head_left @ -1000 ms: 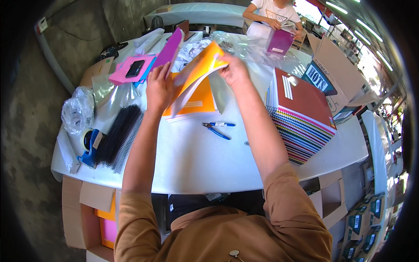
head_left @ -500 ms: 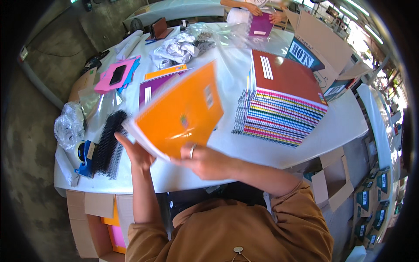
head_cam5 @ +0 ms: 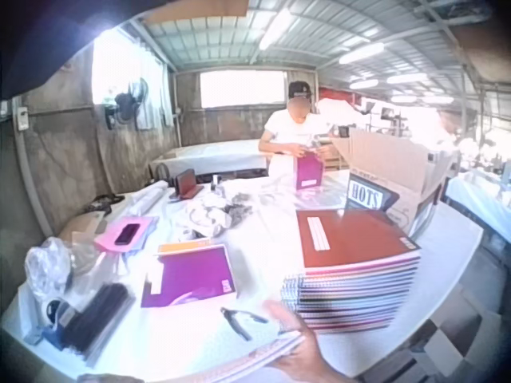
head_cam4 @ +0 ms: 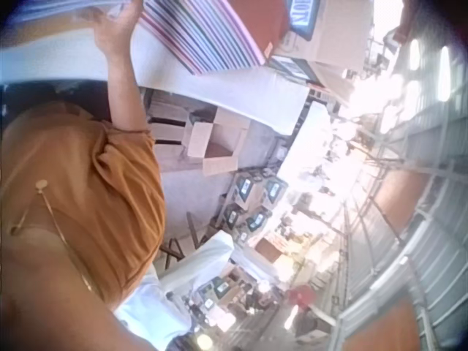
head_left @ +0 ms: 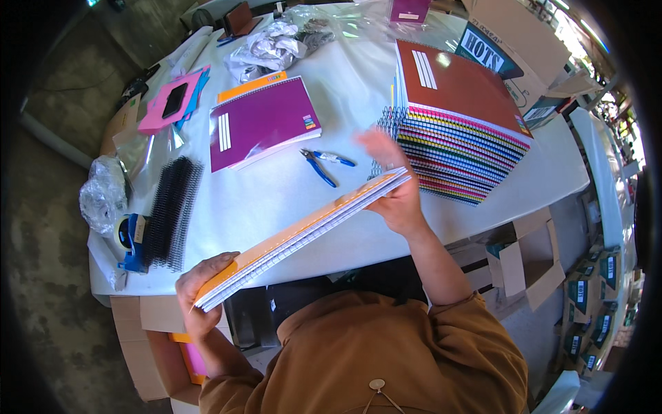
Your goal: The person manually inserts plastic spiral coils into the pre-punched holes of various colored notebooks, rotates the coils to secure them, and stacks the completed notebooks on a table.
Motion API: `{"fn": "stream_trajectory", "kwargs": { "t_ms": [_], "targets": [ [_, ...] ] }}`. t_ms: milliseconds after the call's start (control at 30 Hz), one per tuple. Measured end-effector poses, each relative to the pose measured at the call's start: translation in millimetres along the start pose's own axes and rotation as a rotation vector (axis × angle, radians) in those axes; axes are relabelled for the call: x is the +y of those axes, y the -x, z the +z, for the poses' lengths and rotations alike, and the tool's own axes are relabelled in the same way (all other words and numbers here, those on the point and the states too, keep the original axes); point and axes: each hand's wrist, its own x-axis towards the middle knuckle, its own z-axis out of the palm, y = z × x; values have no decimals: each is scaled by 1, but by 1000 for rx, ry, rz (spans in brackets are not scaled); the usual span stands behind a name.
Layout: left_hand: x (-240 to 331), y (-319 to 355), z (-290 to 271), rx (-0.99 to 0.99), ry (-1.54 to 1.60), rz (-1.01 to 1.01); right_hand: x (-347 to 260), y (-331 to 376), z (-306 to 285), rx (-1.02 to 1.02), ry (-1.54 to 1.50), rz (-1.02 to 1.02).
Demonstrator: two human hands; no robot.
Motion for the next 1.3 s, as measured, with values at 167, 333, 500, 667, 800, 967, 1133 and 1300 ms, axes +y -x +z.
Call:
{"fn": "stream_trajectory", "kwargs": {
  "t_ms": [167, 333, 500, 667, 800, 967, 1133, 1300],
  "targets": [
    [-53, -4, 27, 57, 79, -289, 2, 22, -1, -23, -261, 223],
    [-78, -1, 55, 189, 405, -237, -7, 33, 5, 14, -63, 193],
    [-71, -10, 67, 295, 439, -150, -18, 30, 6, 70, -70, 85],
    [-121, 16, 100, 251, 433, -456, 3, 46, 1, 41, -45, 469],
    [-133, 13, 99, 253, 434, -442, 4, 39, 2, 5, -51, 448],
    [-135, 11, 97, 170, 323, -537, -4, 12, -15, -190, 13, 328],
    [-107, 3, 106, 340, 331, -362, -11, 18, -12, -109, -126, 382],
    [-122, 10, 106, 223, 287, -528, -3, 16, -12, -180, -187, 385]
  ]
}}
